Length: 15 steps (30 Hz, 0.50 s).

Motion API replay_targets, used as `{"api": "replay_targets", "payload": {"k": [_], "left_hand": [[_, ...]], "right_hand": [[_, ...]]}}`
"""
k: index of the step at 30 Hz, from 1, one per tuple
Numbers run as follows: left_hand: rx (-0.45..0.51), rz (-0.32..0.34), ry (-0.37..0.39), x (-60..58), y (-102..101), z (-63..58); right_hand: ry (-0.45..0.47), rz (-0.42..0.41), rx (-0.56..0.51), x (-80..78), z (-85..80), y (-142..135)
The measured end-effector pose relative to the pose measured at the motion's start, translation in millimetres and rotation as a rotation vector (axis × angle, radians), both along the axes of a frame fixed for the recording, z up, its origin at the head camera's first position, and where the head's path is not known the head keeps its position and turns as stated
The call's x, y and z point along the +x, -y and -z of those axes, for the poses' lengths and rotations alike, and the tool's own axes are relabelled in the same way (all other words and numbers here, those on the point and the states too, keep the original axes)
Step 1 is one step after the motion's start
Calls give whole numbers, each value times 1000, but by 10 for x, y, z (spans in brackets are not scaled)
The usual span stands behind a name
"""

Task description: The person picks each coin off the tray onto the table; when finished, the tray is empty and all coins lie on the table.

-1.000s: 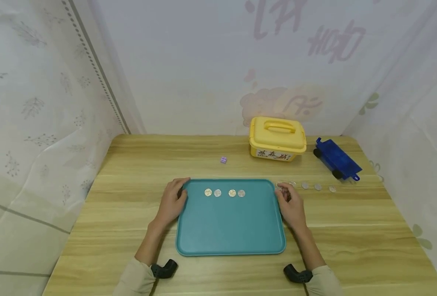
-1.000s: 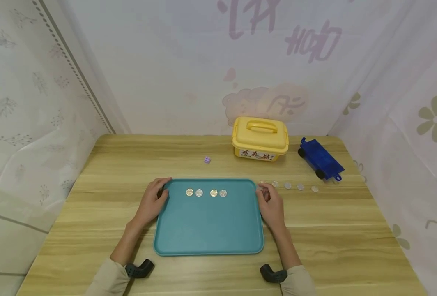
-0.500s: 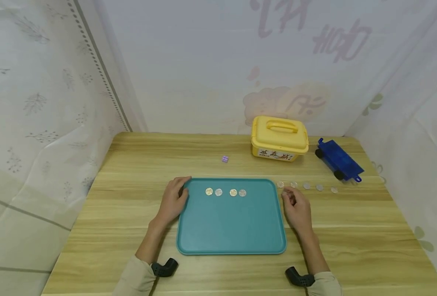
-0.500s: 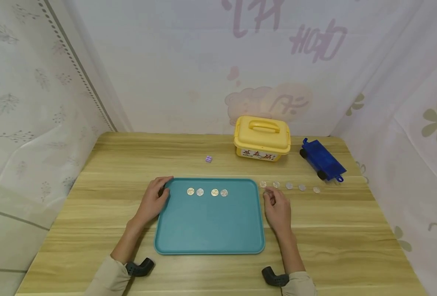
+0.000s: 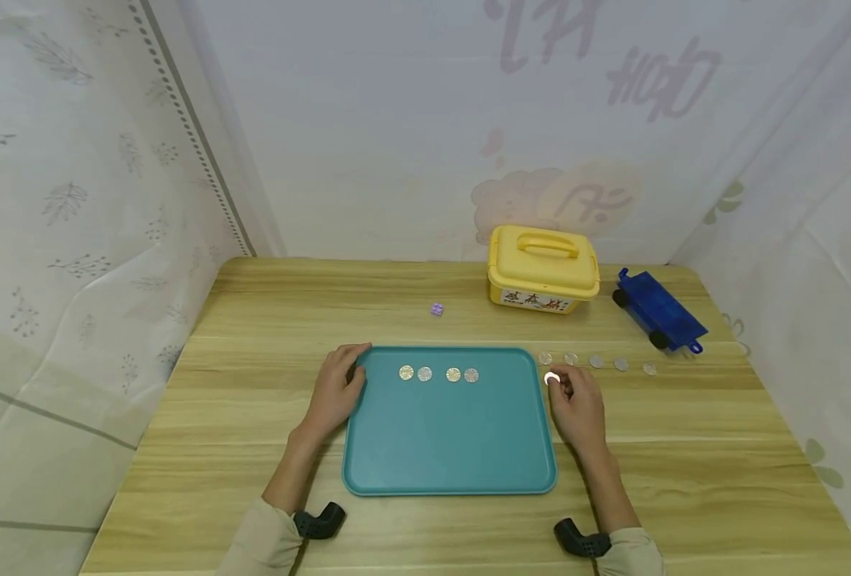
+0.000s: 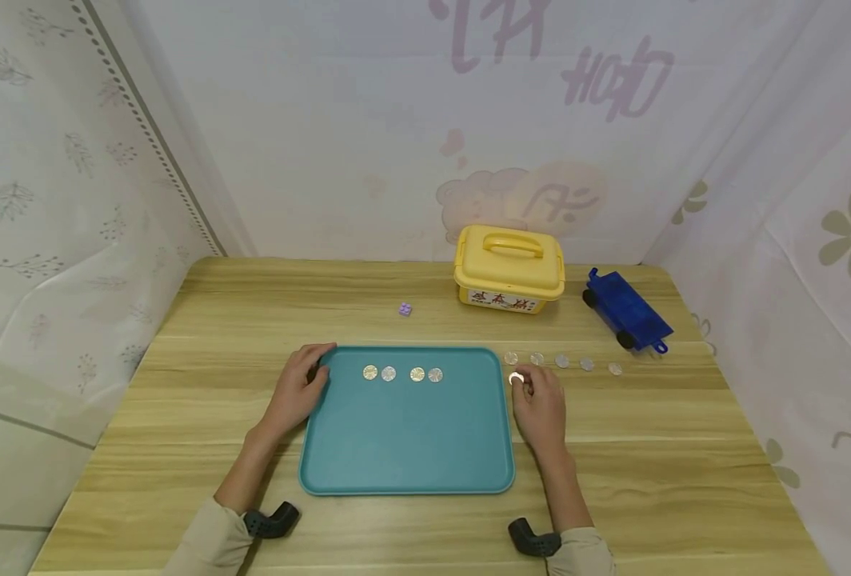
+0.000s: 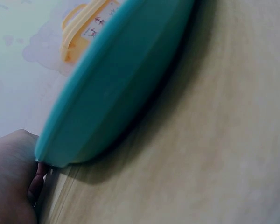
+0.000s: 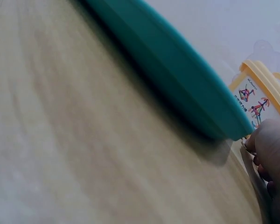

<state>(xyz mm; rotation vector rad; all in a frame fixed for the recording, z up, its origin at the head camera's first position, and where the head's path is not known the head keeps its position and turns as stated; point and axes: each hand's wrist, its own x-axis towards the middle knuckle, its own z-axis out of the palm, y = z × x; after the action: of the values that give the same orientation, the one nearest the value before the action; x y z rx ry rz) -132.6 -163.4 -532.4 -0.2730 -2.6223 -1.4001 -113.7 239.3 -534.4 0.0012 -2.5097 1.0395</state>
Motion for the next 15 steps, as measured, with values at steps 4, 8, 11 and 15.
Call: {"api": "replay_targets", "payload": {"k": [4, 8, 11, 15], "left_hand": [[3, 1, -1, 0, -2, -4], [-1, 0, -4, 2, 0, -2], [-1, 0, -4, -1, 1, 1], [1, 1, -10, -4, 0, 1]], "right_hand": [[13, 8, 17, -7, 13, -1], [19, 4, 35, -3, 16, -3], [29, -1, 37, 2, 9, -4], [44, 0, 30, 5, 5, -7]]}}
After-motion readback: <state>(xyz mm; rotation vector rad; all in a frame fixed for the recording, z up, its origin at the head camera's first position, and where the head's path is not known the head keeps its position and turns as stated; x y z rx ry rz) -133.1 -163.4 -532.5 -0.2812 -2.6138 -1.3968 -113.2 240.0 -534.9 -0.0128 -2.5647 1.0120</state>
